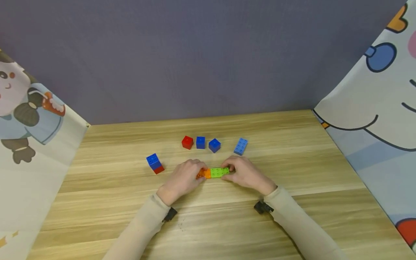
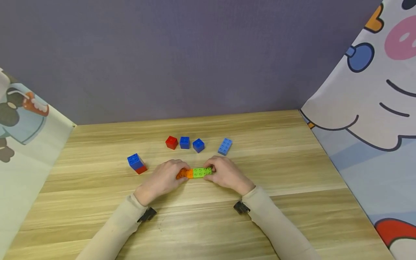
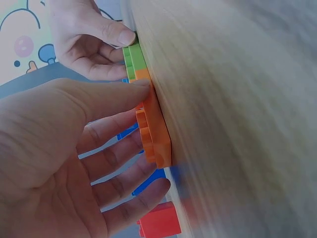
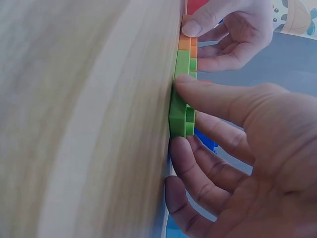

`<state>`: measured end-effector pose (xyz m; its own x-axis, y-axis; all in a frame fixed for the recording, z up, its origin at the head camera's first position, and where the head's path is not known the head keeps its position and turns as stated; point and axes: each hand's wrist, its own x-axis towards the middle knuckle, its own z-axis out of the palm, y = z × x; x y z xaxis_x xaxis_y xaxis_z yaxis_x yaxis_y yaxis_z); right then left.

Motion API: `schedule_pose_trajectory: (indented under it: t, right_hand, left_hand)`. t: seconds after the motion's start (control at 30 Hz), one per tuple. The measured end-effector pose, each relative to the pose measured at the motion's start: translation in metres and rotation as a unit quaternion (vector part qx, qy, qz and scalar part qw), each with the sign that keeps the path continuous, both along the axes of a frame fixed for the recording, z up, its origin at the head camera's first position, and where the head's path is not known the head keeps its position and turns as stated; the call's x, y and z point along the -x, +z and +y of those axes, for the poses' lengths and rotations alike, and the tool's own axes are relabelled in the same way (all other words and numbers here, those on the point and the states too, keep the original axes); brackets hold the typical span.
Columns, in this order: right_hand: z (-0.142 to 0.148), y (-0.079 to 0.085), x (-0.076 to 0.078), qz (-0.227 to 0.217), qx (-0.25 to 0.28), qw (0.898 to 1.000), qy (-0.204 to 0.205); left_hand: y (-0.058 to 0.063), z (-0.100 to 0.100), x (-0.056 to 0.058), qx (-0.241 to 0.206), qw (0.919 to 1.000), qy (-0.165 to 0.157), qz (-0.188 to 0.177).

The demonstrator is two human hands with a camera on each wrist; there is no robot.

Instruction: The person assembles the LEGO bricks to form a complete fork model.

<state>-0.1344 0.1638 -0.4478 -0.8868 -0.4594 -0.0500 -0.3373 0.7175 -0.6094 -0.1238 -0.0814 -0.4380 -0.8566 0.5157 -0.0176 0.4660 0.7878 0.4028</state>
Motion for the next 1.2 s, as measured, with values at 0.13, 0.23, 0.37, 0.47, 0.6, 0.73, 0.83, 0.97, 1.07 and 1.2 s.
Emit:
schedule_pose_trajectory:
  t: [0.13,0.23,0.37,0.47,0.6,0.73,0.83,0.97,1.07,1.2]
  right_hand:
    - [-0.001,0.000,0.000,0.000,0.002,1.000,0.000]
    - [0.000,0.000,0.000,0.001,0.004,1.000,0.001]
    - [0.000,0.000,0.000,0.002,0.007,1.000,0.001]
    - [0.000,-0.001,0.001,0.003,0.007,1.000,0.001]
    - [-0.001,-0.002,0.002,0.004,0.007,1.000,0.002]
    - [-0.002,-0.002,0.002,0.004,0.007,1.000,0.004]
    - [-0.002,-0.003,0.002,0.003,0.006,1.000,0.006]
    - [-0.003,-0.003,0.002,-0.002,0.005,1.000,0.004]
    - [-0.002,-0.002,0.002,-0.006,0.005,1.000,0.002]
    - [-0.001,-0.001,0.002,-0.006,0.003,1.000,0.004]
  left_hand:
    - [0.000,0.001,0.001,0.001,1.0000,0.000,0.004]
    - [0.000,0.003,0.001,0.000,0.9999,-0.004,0.011]
    - [-0.001,0.005,0.003,0.004,0.9998,-0.009,0.018]
    - [-0.001,0.007,0.003,0.008,0.9997,-0.009,0.021]
    - [0.000,0.009,0.004,0.015,0.9995,-0.012,0.026]
    - [-0.001,0.011,0.006,0.021,0.9993,-0.013,0.030]
    - [-0.001,0.012,0.006,0.021,0.9994,-0.010,0.024]
    - [0.000,0.014,0.006,0.018,0.9996,-0.010,0.019]
    - [-0.001,0.015,0.006,0.020,0.9995,-0.013,0.019]
    - [-0.001,0.017,0.007,0.025,0.9994,-0.013,0.018]
